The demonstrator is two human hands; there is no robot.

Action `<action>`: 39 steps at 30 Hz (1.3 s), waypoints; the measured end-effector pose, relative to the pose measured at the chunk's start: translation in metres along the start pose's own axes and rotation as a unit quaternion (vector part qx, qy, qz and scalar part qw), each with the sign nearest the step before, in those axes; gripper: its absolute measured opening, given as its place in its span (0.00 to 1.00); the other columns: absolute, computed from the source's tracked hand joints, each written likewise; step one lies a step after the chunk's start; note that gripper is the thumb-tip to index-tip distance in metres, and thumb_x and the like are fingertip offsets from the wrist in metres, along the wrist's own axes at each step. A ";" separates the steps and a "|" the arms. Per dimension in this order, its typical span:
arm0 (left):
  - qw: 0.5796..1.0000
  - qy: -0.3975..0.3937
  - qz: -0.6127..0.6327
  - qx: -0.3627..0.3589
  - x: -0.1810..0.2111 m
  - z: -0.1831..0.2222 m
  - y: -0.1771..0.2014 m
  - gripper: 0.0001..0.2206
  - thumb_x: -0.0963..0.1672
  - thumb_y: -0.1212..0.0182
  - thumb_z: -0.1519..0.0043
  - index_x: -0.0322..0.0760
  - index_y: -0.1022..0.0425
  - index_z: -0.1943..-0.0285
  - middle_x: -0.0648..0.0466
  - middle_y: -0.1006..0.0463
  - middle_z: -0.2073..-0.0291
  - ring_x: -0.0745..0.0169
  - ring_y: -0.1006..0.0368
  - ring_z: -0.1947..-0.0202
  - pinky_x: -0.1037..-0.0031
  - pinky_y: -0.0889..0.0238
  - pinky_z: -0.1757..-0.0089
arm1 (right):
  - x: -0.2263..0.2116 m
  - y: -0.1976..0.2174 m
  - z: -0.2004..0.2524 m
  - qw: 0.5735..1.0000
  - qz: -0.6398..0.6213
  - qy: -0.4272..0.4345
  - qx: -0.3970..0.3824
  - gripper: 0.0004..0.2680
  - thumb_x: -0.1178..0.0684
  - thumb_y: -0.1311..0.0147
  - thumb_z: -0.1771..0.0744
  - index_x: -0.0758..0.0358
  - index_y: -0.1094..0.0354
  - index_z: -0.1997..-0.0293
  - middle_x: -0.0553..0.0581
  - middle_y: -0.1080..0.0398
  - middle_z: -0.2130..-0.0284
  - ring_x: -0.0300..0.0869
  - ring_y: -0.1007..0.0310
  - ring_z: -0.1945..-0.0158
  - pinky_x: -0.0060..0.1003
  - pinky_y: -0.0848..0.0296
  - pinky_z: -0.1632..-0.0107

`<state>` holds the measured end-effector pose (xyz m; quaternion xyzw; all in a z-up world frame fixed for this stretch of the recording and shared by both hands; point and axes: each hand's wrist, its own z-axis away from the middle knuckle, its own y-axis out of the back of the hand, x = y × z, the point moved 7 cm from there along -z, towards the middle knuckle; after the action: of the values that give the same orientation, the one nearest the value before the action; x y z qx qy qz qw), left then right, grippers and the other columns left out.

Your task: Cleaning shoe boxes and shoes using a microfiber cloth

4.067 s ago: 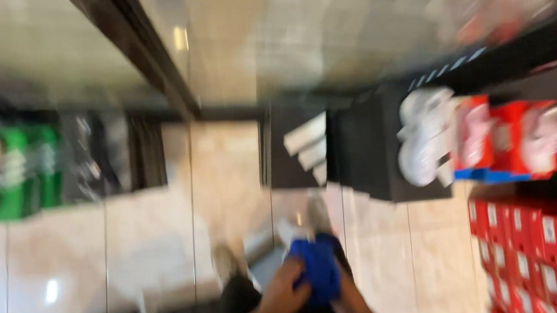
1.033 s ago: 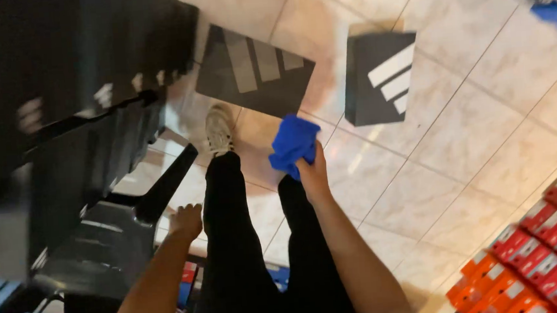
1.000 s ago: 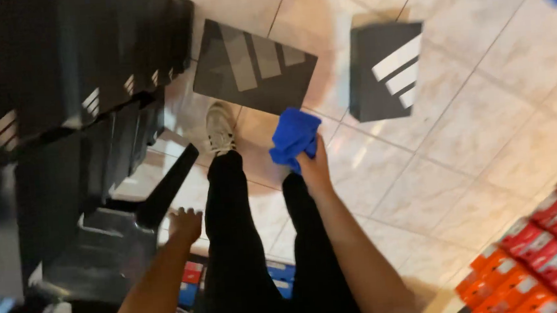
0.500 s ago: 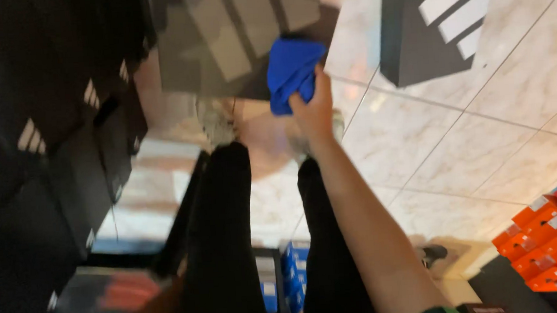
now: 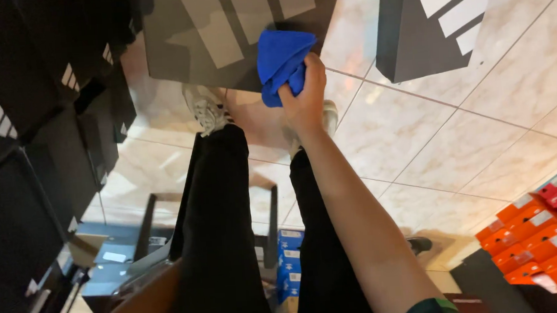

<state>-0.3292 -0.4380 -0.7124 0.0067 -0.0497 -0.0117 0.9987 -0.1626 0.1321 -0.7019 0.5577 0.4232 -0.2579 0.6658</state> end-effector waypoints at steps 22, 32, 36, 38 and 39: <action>0.840 0.033 0.156 0.519 -0.108 -0.005 0.512 0.40 0.63 0.50 0.30 0.47 0.53 0.13 0.36 0.72 0.23 0.35 0.79 0.25 0.15 0.74 0.43 | 0.004 -0.052 -0.014 0.875 0.261 0.241 -0.330 0.27 0.39 0.31 0.36 0.33 0.37 0.28 0.65 0.58 0.25 0.63 0.70 0.23 0.77 0.68 0.30; 0.801 0.023 0.075 0.594 -0.110 -0.051 0.502 0.41 0.65 0.57 0.26 0.40 0.51 0.13 0.33 0.77 0.23 0.31 0.81 0.24 0.27 0.66 0.41 | -0.021 -0.105 -0.073 0.905 0.308 0.212 -0.203 0.29 0.44 0.39 0.31 0.53 0.50 0.20 0.69 0.72 0.24 0.64 0.79 0.21 0.70 0.71 0.23; 0.791 -0.017 0.085 0.605 -0.110 -0.062 0.497 0.42 0.59 0.37 0.40 0.32 0.38 0.22 0.30 0.78 0.23 0.25 0.82 0.25 0.26 0.69 0.42 | -0.052 -0.091 -0.044 0.890 0.210 0.234 -0.330 0.23 0.50 0.49 0.31 0.59 0.45 0.25 0.71 0.60 0.25 0.63 0.67 0.22 0.65 0.68 0.25; 0.804 -0.025 0.099 0.586 -0.113 -0.061 0.502 0.43 0.62 0.47 0.35 0.37 0.51 0.17 0.32 0.81 0.24 0.28 0.86 0.26 0.25 0.71 0.41 | -0.043 -0.075 -0.047 0.880 0.218 0.261 -0.331 0.23 0.49 0.46 0.32 0.54 0.43 0.26 0.70 0.55 0.27 0.64 0.61 0.23 0.68 0.64 0.26; 0.818 -0.030 0.118 0.562 -0.115 -0.064 0.500 0.45 0.65 0.57 0.30 0.42 0.65 0.13 0.34 0.85 0.24 0.31 0.90 0.26 0.24 0.73 0.40 | -0.039 -0.069 -0.044 0.868 0.223 0.288 -0.338 0.22 0.47 0.43 0.32 0.48 0.42 0.27 0.69 0.50 0.28 0.66 0.55 0.25 0.71 0.59 0.28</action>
<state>-0.4260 0.0654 -0.7806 0.5610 -0.0775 0.1360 0.8129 -0.2511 0.1527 -0.7059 0.4273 0.5217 0.2281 0.7023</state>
